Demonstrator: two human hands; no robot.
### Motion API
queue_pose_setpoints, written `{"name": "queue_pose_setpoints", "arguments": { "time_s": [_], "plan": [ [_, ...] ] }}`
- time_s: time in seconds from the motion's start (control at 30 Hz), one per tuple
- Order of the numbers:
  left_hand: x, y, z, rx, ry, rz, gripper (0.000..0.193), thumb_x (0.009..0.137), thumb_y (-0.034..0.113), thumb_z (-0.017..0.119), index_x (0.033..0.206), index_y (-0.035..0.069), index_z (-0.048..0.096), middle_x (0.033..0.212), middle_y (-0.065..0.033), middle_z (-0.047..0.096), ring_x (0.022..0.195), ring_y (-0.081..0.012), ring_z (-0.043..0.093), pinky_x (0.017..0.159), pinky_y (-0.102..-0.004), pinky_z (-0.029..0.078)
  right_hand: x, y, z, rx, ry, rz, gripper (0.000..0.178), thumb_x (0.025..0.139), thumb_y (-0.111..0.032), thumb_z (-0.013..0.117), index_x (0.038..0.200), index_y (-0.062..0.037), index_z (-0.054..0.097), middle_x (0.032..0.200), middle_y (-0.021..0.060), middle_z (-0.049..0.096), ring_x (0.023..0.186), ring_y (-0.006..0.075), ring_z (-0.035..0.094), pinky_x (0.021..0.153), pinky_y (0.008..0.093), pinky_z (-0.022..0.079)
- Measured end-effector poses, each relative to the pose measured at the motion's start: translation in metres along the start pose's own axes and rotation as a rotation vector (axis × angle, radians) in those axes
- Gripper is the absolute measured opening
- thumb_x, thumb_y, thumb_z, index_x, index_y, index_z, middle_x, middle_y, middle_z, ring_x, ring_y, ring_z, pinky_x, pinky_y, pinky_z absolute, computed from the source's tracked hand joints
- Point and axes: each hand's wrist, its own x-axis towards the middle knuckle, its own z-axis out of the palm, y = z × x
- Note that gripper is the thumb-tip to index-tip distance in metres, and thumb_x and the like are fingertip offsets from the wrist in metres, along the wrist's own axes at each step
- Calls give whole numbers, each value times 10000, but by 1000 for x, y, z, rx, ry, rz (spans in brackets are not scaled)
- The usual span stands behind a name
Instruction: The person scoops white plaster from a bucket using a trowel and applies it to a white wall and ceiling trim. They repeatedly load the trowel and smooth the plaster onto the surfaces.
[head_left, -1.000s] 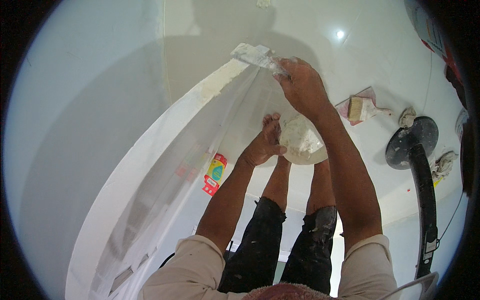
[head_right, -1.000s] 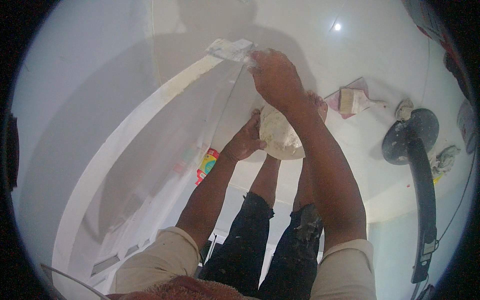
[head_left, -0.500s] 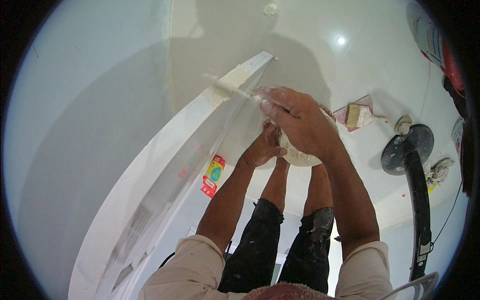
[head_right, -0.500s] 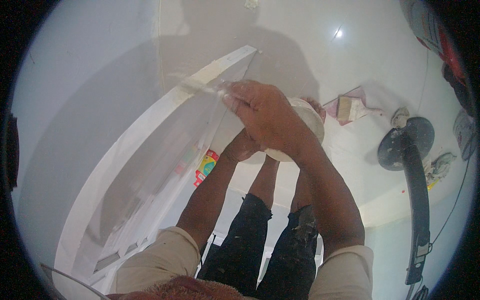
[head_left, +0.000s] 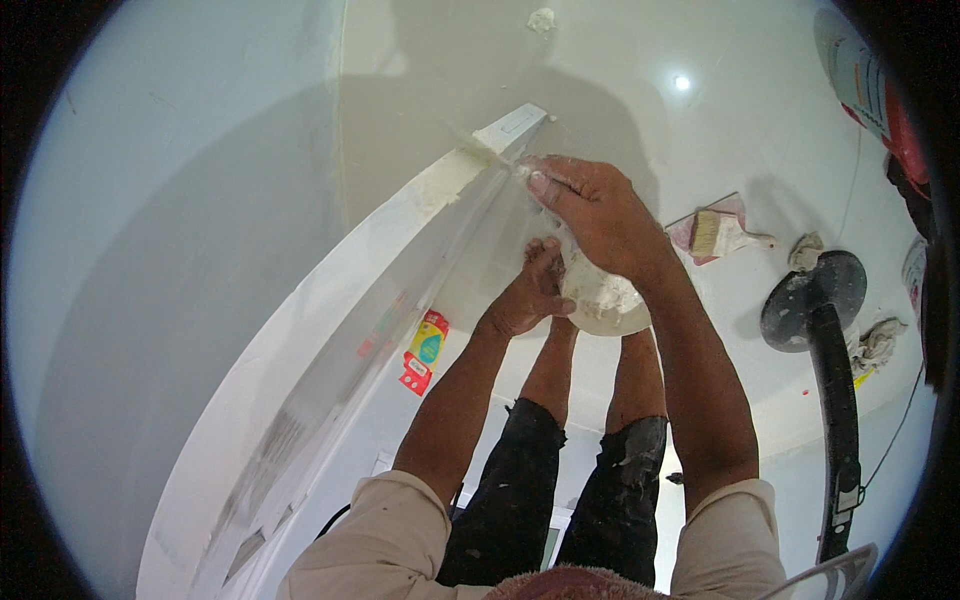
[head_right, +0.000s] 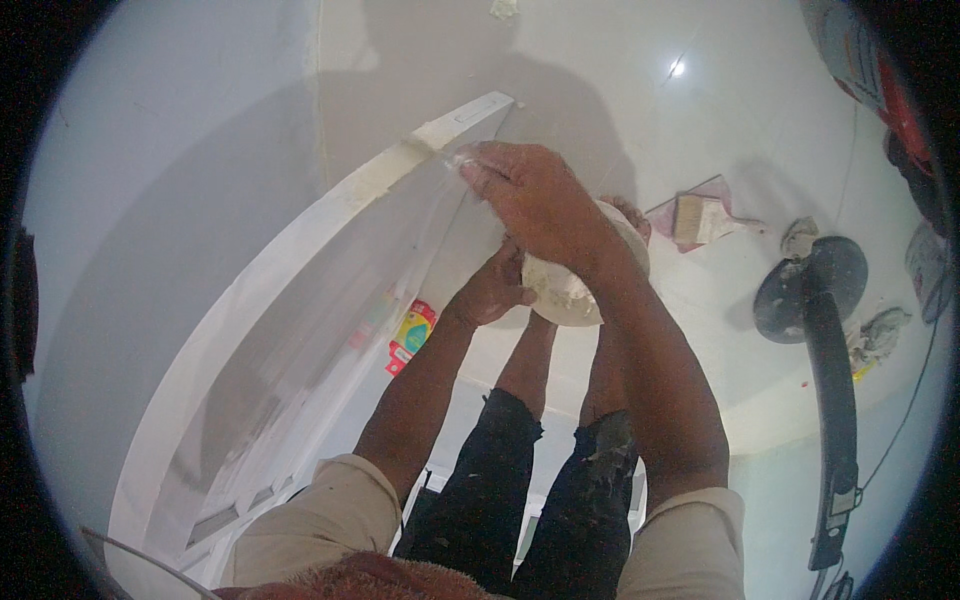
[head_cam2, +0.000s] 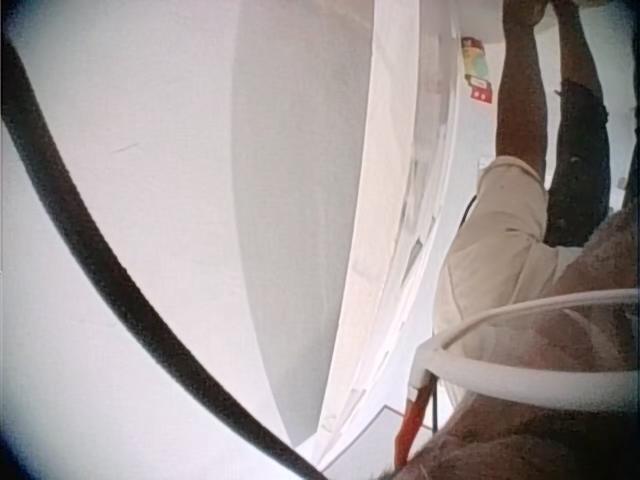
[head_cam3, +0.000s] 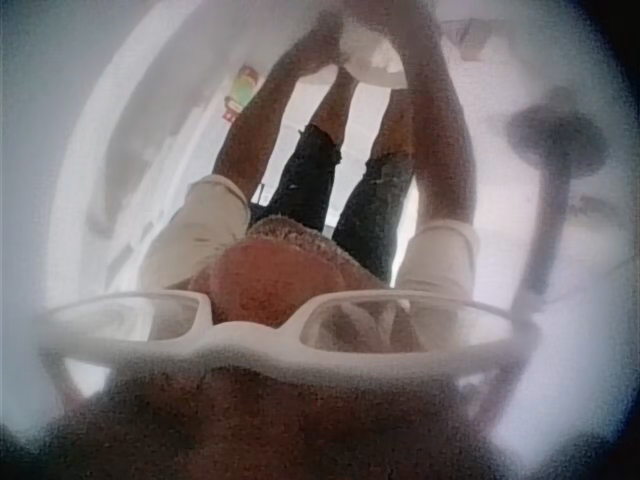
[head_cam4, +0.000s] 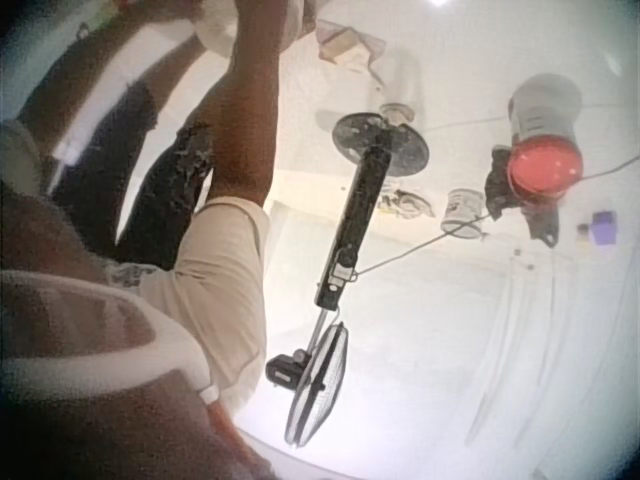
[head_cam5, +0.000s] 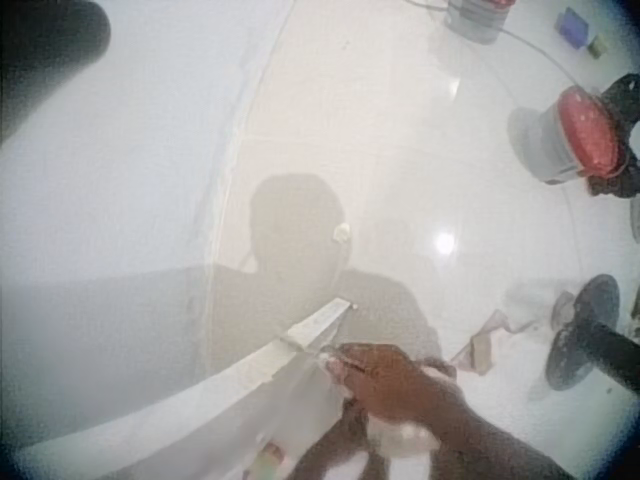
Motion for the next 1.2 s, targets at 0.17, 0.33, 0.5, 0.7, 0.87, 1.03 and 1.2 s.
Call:
{"name": "queue_pose_setpoints", "arguments": {
  "time_s": [0.17,0.33,0.5,0.7,0.87,1.03,1.2],
  "plan": [
    [2,3,13,17,13,-4,1348,623,65,1003,1681,-46,174,1504,-27,302,1503,-197,270,1299,-353,208,11,18,-11,-125,47,26,480,1082,-320,576,1392,33,675,1181,237,766,1027,278,733,972,406,568],
    [5,2,-3,158,-3,4,1261,663,71,991,1669,-14,235,1567,-49,348,1522,-206,303,1303,-371,230,7,2,-8,-36,-14,34,480,1080,-305,584,1399,45,662,1198,247,755,1032,294,744,980,426,572],
    [-5,28,28,-29,40,-133,1051,737,126,976,1604,65,385,1544,-60,485,1457,-226,451,1245,-389,374,-17,-31,9,-104,-5,-160,436,1081,-291,585,1377,11,688,1213,250,746,1070,346,741,989,449,570],
    [-5,35,25,-12,13,-166,993,741,106,975,1567,83,425,1483,-55,559,1394,-216,524,1189,-378,446,-35,-39,14,-290,96,-364,415,1097,-288,566,1357,7,699,1221,253,741,1103,383,729,1021,462,558],
    [1,20,14,71,-35,-10,977,750,107,964,1562,57,423,1481,-61,547,1389,-225,517,1190,-393,441,-7,-14,5,-143,98,19,402,1095,-270,564,1356,2,701,1236,253,739,1115,374,729,1033,473,553],
    [-10,25,15,41,24,-102,968,762,78,948,1571,57,417,1484,-75,556,1410,-236,518,1192,-426,453,-30,-43,11,-202,-29,-186,401,1084,-254,570,1367,0,696,1278,251,731,1136,371,726,1036,480,551],
    [-21,30,22,-69,-11,-74,982,752,47,948,1577,64,415,1494,-86,569,1419,-234,524,1183,-448,473,-74,-79,25,-106,0,-366,369,1076,-224,568,1341,6,684,1268,246,716,1192,391,692,1084,490,523]
  ]
}}
